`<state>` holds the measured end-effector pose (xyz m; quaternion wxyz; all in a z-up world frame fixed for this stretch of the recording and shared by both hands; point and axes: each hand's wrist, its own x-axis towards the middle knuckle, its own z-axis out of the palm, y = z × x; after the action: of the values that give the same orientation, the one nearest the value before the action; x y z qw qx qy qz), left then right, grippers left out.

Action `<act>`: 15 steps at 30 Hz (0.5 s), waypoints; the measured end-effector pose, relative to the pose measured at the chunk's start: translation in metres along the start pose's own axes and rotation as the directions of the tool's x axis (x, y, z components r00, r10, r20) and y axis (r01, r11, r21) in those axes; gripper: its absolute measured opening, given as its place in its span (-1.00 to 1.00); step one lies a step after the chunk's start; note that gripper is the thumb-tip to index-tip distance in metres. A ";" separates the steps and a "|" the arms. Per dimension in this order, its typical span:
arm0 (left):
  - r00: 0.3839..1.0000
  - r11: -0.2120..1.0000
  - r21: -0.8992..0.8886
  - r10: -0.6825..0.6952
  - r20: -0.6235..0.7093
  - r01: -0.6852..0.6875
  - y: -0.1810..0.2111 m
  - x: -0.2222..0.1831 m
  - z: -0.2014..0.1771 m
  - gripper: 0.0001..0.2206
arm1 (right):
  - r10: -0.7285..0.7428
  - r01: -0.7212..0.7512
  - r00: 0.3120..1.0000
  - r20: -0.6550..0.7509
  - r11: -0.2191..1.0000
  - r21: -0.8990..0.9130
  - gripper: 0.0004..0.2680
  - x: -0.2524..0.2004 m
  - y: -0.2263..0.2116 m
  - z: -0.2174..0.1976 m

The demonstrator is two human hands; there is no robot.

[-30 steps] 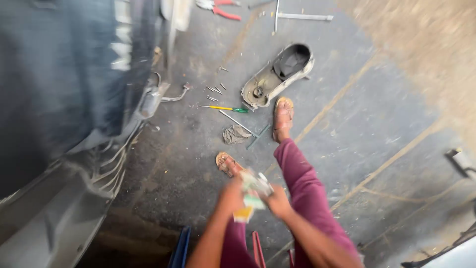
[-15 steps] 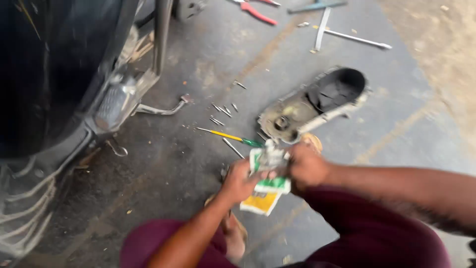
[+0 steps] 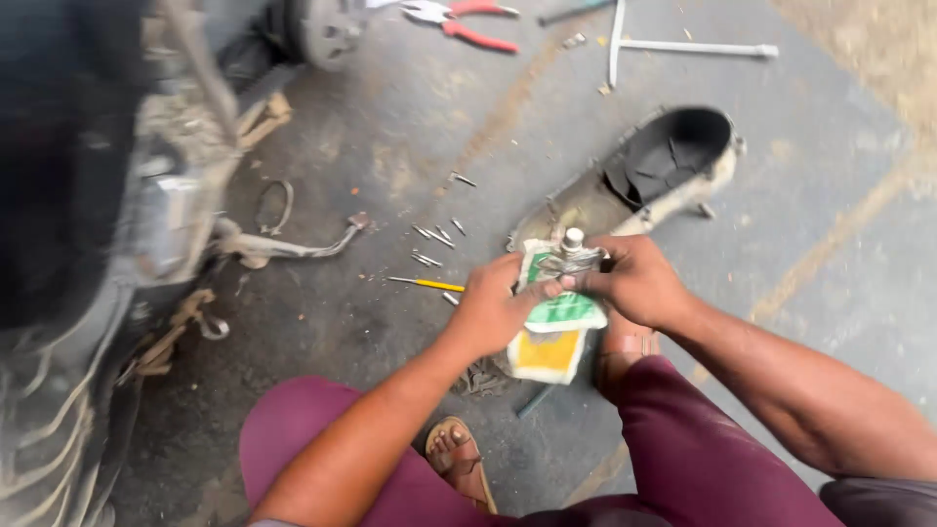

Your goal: Repairing a motorcycle by cleaning and reassembling engine or transmission components.

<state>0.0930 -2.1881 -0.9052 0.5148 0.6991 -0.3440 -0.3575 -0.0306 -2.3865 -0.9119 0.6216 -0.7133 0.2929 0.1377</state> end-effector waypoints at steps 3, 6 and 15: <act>0.981 0.973 -0.160 -0.149 0.126 0.168 -0.008 0.007 0.009 -0.75 | 0.106 -0.106 0.994 0.026 0.994 0.005 -0.79 -0.006 -0.006 -0.006; 0.908 0.807 -0.423 -0.325 0.264 0.411 -0.008 0.006 0.011 -0.71 | -0.006 0.013 1.000 -0.024 0.961 0.277 -0.79 -0.027 0.004 0.003; 0.993 0.972 0.231 0.012 0.116 -0.039 0.014 0.010 0.028 -0.72 | 0.150 -0.141 0.978 -0.145 0.987 0.071 -0.80 -0.048 0.021 -0.003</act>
<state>0.0726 -2.2126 -0.8993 0.4136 0.7287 -0.4212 -0.3473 -0.0813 -2.3787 -0.9015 0.6073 -0.6793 0.3943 0.1197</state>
